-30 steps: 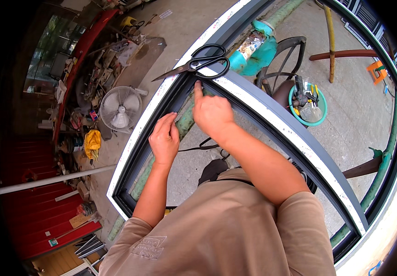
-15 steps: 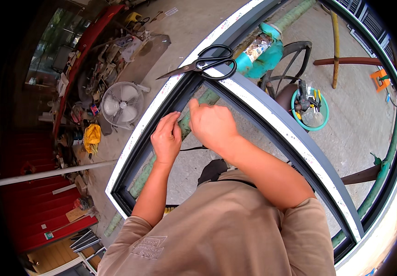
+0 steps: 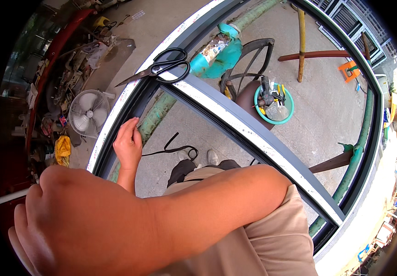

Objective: The person installs a rubber seal into a window frame. They cut a rubber strip with scissors and then press it into the channel of a metal frame by hand.

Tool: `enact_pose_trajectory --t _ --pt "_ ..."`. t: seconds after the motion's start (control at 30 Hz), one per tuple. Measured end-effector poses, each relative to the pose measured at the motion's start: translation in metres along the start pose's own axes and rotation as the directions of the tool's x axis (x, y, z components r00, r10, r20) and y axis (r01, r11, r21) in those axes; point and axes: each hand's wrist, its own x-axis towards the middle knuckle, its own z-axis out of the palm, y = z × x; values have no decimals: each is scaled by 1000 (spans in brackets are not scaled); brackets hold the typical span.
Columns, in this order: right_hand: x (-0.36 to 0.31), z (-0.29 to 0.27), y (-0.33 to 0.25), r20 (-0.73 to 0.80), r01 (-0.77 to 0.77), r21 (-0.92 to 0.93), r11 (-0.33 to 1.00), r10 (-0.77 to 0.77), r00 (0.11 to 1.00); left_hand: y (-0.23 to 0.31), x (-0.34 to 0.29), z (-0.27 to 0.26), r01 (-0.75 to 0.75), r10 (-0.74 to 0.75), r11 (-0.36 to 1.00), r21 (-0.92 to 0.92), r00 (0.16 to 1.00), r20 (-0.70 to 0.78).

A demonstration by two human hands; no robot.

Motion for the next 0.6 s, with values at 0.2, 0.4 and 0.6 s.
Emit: enact_pose_trajectory --t 0.2,0.4,0.6 --pt "2 13 -10 -195 -44 -36 998 36 980 -3 5 5 -33 33 999 -26 999 -14" --pt "-6 14 5 -95 117 -307 944 -153 984 -10 -5 4 19 -19 999 -29 1000 -6" --pt "41 -18 -17 265 39 -608 793 156 952 -2 6 6 -26 27 998 -53 1000 6"
